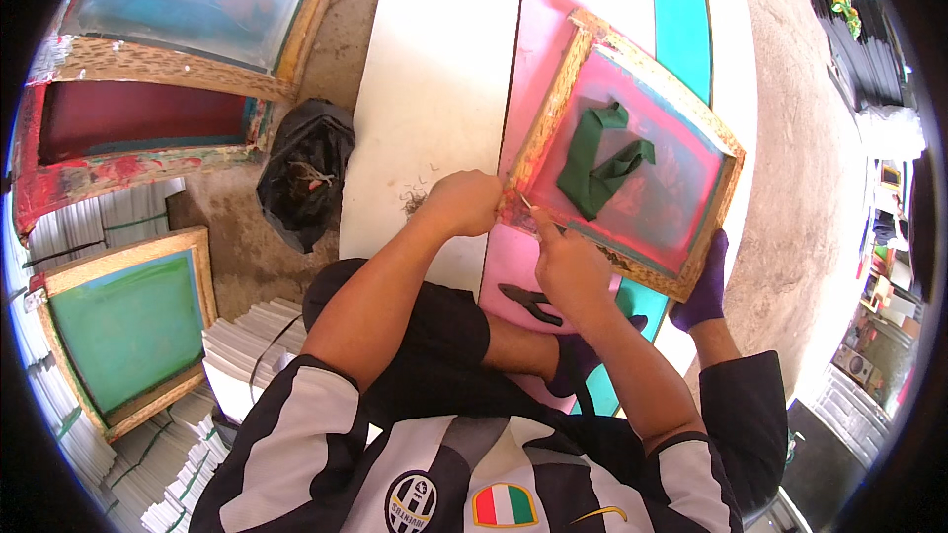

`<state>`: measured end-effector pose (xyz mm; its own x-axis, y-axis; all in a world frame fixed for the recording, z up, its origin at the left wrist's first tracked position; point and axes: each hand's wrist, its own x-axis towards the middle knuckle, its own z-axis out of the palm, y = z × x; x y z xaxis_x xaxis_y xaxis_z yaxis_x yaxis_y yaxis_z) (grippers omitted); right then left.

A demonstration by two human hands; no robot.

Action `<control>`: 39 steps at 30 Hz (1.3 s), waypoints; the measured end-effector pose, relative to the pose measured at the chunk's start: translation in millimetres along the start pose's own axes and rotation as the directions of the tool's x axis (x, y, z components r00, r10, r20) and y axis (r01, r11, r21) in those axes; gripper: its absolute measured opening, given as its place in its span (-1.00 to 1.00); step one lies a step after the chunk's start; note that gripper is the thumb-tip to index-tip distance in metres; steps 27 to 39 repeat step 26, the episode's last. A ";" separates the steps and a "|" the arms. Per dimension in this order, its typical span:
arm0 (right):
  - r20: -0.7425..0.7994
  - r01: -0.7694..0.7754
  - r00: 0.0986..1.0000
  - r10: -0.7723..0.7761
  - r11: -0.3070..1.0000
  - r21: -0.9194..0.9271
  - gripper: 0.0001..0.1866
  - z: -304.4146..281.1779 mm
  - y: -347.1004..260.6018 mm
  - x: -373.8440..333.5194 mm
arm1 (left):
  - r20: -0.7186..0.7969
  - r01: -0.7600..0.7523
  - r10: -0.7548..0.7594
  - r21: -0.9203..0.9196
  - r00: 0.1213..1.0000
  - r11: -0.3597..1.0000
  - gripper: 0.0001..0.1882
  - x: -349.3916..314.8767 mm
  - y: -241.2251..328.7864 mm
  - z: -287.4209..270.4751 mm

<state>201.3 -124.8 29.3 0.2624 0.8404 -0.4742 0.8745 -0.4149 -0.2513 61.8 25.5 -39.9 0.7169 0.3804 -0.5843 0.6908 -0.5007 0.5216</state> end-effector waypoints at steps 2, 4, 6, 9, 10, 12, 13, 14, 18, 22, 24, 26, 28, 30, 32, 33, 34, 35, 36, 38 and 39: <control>0.032 -0.035 0.999 0.034 0.999 0.019 -0.56 1.2 -4.2 -1.3 | 0.001 0.007 -0.007 0.010 1.000 1.000 -0.82 0.9 0.6 1.2; 0.032 0.018 0.999 -0.035 0.909 0.417 -0.56 16.7 24.7 9.9 | -0.003 -0.002 0.002 0.016 1.000 1.000 -0.82 2.5 1.4 1.2; 0.021 0.046 0.997 -0.071 0.810 0.585 -0.57 16.5 30.4 13.6 | 0.013 0.003 -0.003 0.032 1.000 0.999 -0.82 3.2 1.3 0.0; -0.021 0.093 0.995 -0.094 0.868 0.487 -0.59 17.0 32.9 8.8 | 0.026 -0.011 0.011 0.003 1.000 1.000 -0.83 2.0 -0.4 -3.7; -0.062 0.138 0.990 -0.123 0.902 0.410 -0.60 26.5 37.5 8.1 | 0.028 -0.019 0.019 -0.016 0.999 1.000 -0.83 1.4 -0.9 -4.6; -0.036 0.111 0.993 -0.108 0.853 0.509 -0.61 39.8 47.4 12.4 | 0.033 -0.016 0.016 -0.001 0.999 1.000 -0.82 2.5 -1.1 -4.7; 0.039 0.028 0.997 -0.072 0.744 0.668 -0.60 44.4 53.1 15.9 | 0.035 -0.015 0.015 0.006 0.999 1.000 -0.82 3.2 -1.0 -4.8; 0.123 -0.066 0.991 -0.054 0.602 0.796 -0.60 41.2 50.3 18.1 | 0.036 -0.021 0.021 0.002 0.999 1.000 -0.81 2.9 -2.0 -4.2; 0.313 -0.273 0.950 0.005 0.501 0.821 -0.58 26.4 49.2 18.3 | 0.060 -0.009 0.012 -0.050 0.998 0.999 -0.80 2.3 -3.6 -6.5; -0.309 0.376 0.922 -0.235 0.736 0.563 -0.58 66.9 61.0 21.8 | 0.094 -0.026 0.036 -0.108 0.995 0.994 -0.79 1.7 -3.5 -10.8; -0.154 0.210 0.978 -0.143 0.681 0.701 -0.59 56.4 56.1 24.8 | 0.113 -0.012 0.025 -0.113 0.993 0.993 -0.79 0.3 -4.0 -12.6; 0.455 -0.431 0.890 0.029 0.379 0.819 -0.60 22.7 50.8 21.9 | 0.123 -0.006 0.021 -0.117 0.992 0.993 -0.78 -0.6 -3.2 -13.8; 0.455 -0.431 0.890 0.029 0.379 0.819 -0.60 22.7 50.8 21.9 | 0.123 -0.006 0.021 -0.117 0.992 0.993 -0.78 -0.6 -3.2 -13.8; 0.455 -0.431 0.890 0.029 0.379 0.819 -0.60 22.7 50.8 21.9 | 0.123 -0.006 0.021 -0.117 0.992 0.993 -0.78 -0.6 -3.2 -13.8; 0.455 -0.431 0.890 0.029 0.379 0.819 -0.60 22.7 50.8 21.9 | 0.123 -0.006 0.021 -0.117 0.992 0.993 -0.78 -0.6 -3.2 -13.8; 0.455 -0.431 0.890 0.029 0.379 0.819 -0.60 22.7 50.8 21.9 | 0.123 -0.006 0.021 -0.117 0.992 0.993 -0.78 -0.6 -3.2 -13.8; 0.455 -0.431 0.890 0.029 0.379 0.819 -0.60 22.7 50.8 21.9 | 0.123 -0.006 0.021 -0.117 0.992 0.993 -0.78 -0.6 -3.2 -13.8; 0.455 -0.431 0.890 0.029 0.379 0.819 -0.60 22.7 50.8 21.9 | 0.123 -0.006 0.021 -0.117 0.992 0.993 -0.78 -0.6 -3.2 -13.8; 0.455 -0.431 0.890 0.029 0.379 0.819 -0.60 22.7 50.8 21.9 | 0.123 -0.006 0.021 -0.117 0.992 0.993 -0.78 -0.6 -3.2 -13.8; 0.455 -0.431 0.890 0.029 0.379 0.819 -0.60 22.7 50.8 21.9 | 0.123 -0.006 0.021 -0.117 0.992 0.993 -0.78 -0.6 -3.2 -13.8; 0.455 -0.431 0.890 0.029 0.379 0.819 -0.60 22.7 50.8 21.9 | 0.123 -0.006 0.021 -0.117 0.992 0.993 -0.78 -0.6 -3.2 -13.8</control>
